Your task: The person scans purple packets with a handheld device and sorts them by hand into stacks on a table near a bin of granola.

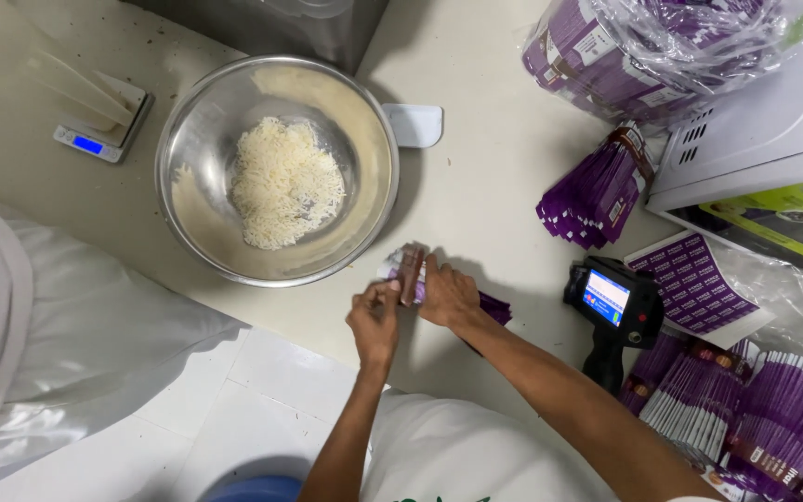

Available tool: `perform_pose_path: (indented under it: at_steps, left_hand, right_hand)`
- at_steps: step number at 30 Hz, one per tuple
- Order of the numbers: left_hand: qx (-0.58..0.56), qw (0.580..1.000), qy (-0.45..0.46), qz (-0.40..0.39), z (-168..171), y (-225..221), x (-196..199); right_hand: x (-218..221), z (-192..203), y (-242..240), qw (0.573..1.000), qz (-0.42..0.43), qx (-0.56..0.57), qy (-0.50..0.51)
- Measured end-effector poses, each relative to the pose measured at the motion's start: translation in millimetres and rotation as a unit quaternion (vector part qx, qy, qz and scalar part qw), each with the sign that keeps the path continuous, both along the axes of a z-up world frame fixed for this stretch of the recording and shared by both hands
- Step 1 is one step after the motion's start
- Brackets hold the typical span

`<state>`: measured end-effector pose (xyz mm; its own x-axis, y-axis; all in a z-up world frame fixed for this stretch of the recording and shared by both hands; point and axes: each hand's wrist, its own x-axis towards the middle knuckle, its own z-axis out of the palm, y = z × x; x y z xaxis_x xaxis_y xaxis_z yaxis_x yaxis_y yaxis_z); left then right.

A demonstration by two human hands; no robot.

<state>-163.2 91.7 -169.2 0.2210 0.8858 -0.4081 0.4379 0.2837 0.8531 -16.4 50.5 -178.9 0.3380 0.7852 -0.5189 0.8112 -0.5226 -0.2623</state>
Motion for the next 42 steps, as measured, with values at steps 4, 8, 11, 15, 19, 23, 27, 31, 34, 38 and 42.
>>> perform_pose_path:
  at_steps: [4,8,11,15,19,23,27,31,34,38,42]
  left_hand:
    - [-0.088,0.995,-0.043,0.03,-15,-12,1]
    - [-0.194,0.969,-0.145,0.042,22,10,5]
    - [-0.247,0.943,-0.224,0.005,42,0,21]
    - [-0.326,0.912,-0.247,0.037,18,-24,29]
    - [-0.37,0.898,-0.237,0.021,36,-42,25]
    - [-0.396,0.895,-0.203,-0.024,53,-45,27]
    - [-0.356,0.911,-0.2,-0.065,61,-43,33]
    - [-0.229,0.902,-0.268,-0.249,94,-30,41]
    - [-0.252,0.881,-0.239,-0.322,111,-30,36]
    - [-0.11,0.893,-0.285,-0.329,122,-59,32]
    - [-0.086,0.938,-0.209,-0.263,135,-61,34]
  right_hand:
    - [-2,76,8,0.985,-0.075,-0.005,0.157]
    - [-15,87,-12,0.918,-0.203,0.039,0.337]
    - [-19,61,-33,0.843,-0.267,0.118,0.451]
    - [-20,14,-67,0.791,-0.317,0.162,0.498]
    - [-18,54,-92,0.757,-0.377,0.184,0.501]
    - [-13,82,-90,0.778,-0.387,0.089,0.486]
    - [0,96,-80,0.798,-0.383,0.135,0.444]
    - [29,72,-85,0.714,-0.434,0.252,0.488]
    - [49,69,-92,0.618,-0.397,0.282,0.617]
    - [61,65,-100,0.481,-0.442,0.315,0.689]
    - [61,94,-92,0.403,-0.416,0.35,0.736]
